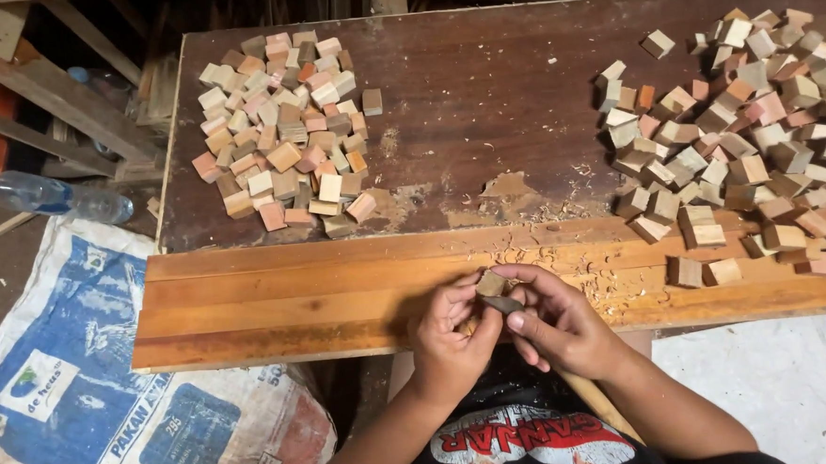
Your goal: The person sits at a wooden workbench and uses a small knife to carve and round the edges of small rectangular wooden blocks. They pick up blocks from a pile on the left, shape them, and place them into a pile on the right.
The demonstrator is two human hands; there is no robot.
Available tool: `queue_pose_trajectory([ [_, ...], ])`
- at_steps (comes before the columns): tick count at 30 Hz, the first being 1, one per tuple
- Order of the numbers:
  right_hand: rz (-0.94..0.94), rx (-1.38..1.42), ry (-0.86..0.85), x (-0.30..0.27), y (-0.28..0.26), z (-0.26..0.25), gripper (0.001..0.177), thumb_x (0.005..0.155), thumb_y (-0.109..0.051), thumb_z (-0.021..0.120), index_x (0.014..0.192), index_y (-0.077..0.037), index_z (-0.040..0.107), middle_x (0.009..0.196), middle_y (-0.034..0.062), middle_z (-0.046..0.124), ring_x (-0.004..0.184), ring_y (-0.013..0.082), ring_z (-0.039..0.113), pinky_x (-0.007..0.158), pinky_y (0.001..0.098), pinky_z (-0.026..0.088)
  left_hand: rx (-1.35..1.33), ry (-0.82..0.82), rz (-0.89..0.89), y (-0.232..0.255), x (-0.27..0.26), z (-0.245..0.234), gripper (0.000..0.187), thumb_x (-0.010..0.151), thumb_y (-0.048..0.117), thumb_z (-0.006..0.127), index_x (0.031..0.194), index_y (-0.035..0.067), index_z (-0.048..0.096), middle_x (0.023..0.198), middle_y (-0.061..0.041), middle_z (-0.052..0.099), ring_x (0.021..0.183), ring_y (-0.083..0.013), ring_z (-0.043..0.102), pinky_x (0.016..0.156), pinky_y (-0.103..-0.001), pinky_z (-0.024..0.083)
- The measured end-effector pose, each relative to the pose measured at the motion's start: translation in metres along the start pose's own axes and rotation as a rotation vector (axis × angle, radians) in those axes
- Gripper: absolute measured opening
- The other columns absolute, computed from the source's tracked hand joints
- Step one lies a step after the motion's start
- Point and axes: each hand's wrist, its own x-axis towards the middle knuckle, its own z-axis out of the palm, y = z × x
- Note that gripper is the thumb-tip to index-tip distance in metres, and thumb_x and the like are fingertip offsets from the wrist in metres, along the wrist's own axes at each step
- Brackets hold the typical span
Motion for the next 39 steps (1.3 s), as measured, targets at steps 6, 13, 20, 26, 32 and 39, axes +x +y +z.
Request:
queue_pose_trajectory([
  [6,0.039,-0.021,-0.004,-0.004,0.001,-0.012,0.046,0.1,-0.002,0.056,0.146,-0.001,0.049,0.056,0.0059,0.054,0.041,0.0136,0.051,0.034,0.0231,0.047,0.035,0.033,0.102,0.0,0.0,0.001,0.027,0.086,0.002,0.08,0.105,-0.004,0.062,0.113,-0.026,0.074,0.092,-0.0294,0.081,0.082,-0.031,0.07],
  [13,0.013,0.023,-0.02,-0.012,0.019,-0.046,0.043,0.104,-0.003,0.052,0.147,-0.009,0.052,0.054,0.003,0.052,0.04,0.0116,0.049,0.036,0.0229,0.045,-0.211,-0.116,0.077,0.002,0.0,-0.002,0.02,0.094,0.0,0.07,0.108,-0.005,0.056,0.107,-0.023,0.073,0.095,-0.0293,0.079,0.082,-0.032,0.07],
  [20,-0.026,0.378,-0.171,-0.009,0.002,-0.011,0.052,0.105,-0.002,0.053,0.152,0.007,0.031,0.071,0.0069,0.047,0.04,0.0102,0.043,0.034,0.0215,0.042,-0.542,-0.217,-0.216,-0.018,0.003,-0.011,0.031,0.099,0.014,0.069,0.125,0.003,0.057,0.119,-0.015,0.069,0.106,-0.0221,0.068,0.093,-0.031,0.057],
  [26,-0.014,0.322,-0.159,-0.008,0.001,-0.005,0.042,0.104,-0.001,0.054,0.144,0.007,0.04,0.071,0.0106,0.05,0.038,0.011,0.043,0.034,0.0225,0.043,-0.551,-0.229,-0.222,-0.022,-0.001,-0.012,0.033,0.099,0.011,0.07,0.128,0.001,0.059,0.119,-0.014,0.07,0.106,-0.022,0.07,0.095,-0.031,0.059],
  [32,-0.065,0.262,-0.201,-0.01,0.013,-0.024,0.036,0.107,0.001,0.052,0.143,0.004,0.049,0.064,0.0081,0.052,0.04,0.012,0.046,0.034,0.0231,0.044,-0.548,-0.241,-0.186,-0.022,-0.003,-0.011,0.031,0.099,0.011,0.07,0.126,0.001,0.059,0.116,-0.014,0.071,0.105,-0.0229,0.07,0.097,-0.032,0.058],
  [39,-0.076,0.267,-0.174,-0.01,0.028,-0.038,0.038,0.108,0.001,0.05,0.145,0.0,0.05,0.066,0.01,0.054,0.044,0.0125,0.049,0.036,0.0232,0.047,-0.627,-0.227,-0.23,-0.01,0.0,-0.003,0.029,0.105,0.014,0.062,0.128,-0.002,0.055,0.123,-0.024,0.064,0.094,-0.0265,0.072,0.082,-0.032,0.066],
])
